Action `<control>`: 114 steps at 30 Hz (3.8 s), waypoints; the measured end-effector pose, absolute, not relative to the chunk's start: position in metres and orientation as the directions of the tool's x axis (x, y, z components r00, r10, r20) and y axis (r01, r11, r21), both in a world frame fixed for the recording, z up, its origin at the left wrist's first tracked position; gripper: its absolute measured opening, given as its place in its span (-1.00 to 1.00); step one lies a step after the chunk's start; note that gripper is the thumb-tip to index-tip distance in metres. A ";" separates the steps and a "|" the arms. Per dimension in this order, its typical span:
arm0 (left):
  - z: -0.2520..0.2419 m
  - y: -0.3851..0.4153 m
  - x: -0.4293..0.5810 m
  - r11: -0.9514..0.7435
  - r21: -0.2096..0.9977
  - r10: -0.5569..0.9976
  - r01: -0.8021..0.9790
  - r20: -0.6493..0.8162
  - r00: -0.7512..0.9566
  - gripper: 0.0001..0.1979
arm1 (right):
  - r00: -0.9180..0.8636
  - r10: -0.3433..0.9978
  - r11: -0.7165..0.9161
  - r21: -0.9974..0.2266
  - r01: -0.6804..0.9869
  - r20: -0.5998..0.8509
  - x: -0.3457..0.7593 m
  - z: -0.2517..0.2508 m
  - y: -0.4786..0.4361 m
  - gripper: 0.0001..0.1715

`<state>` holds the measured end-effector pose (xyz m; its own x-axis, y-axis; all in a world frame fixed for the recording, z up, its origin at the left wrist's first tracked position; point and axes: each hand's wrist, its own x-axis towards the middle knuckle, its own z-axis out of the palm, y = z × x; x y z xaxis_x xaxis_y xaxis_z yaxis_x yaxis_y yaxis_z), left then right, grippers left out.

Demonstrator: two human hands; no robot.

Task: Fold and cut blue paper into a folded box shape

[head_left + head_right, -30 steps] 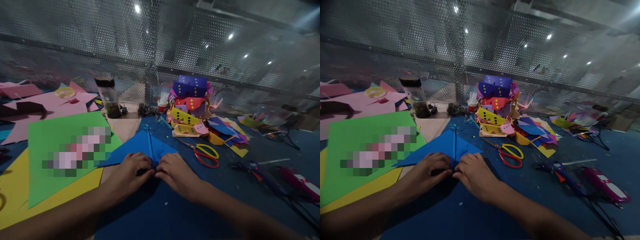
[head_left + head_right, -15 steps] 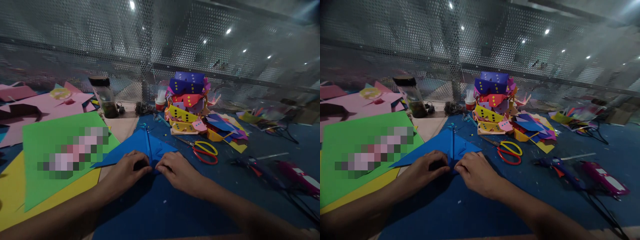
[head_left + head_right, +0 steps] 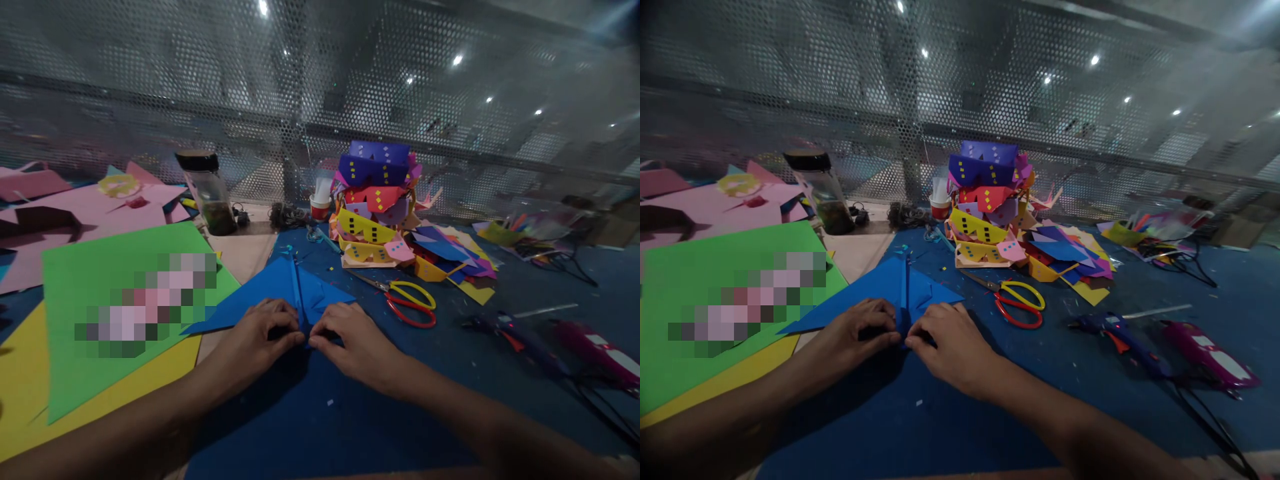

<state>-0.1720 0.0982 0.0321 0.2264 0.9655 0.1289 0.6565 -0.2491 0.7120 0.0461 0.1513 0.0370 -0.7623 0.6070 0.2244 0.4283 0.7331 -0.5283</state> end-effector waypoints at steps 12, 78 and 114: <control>0.024 0.100 -0.171 -0.262 0.642 0.965 0.721 0.194 0.179 -0.82 | -0.722 0.652 0.713 -0.513 0.478 0.233 0.042 0.035 0.146 -0.92; 0.012 0.098 -0.195 -0.611 0.210 0.774 0.763 0.357 0.522 -0.48 | -0.718 0.604 0.770 -0.485 0.414 0.346 0.048 0.040 0.151 -0.86; 0.009 0.105 -0.198 -0.621 0.282 0.771 0.731 0.390 0.504 -0.51 | -0.385 0.923 0.383 0.145 0.912 -0.020 0.155 0.080 0.203 -0.64</control>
<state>-0.1979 0.1048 0.0094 0.5041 0.7707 0.3897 0.7313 -0.6210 0.2822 0.1548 0.2028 0.0798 -0.3848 0.9228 -0.0198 0.9122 0.3834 0.1446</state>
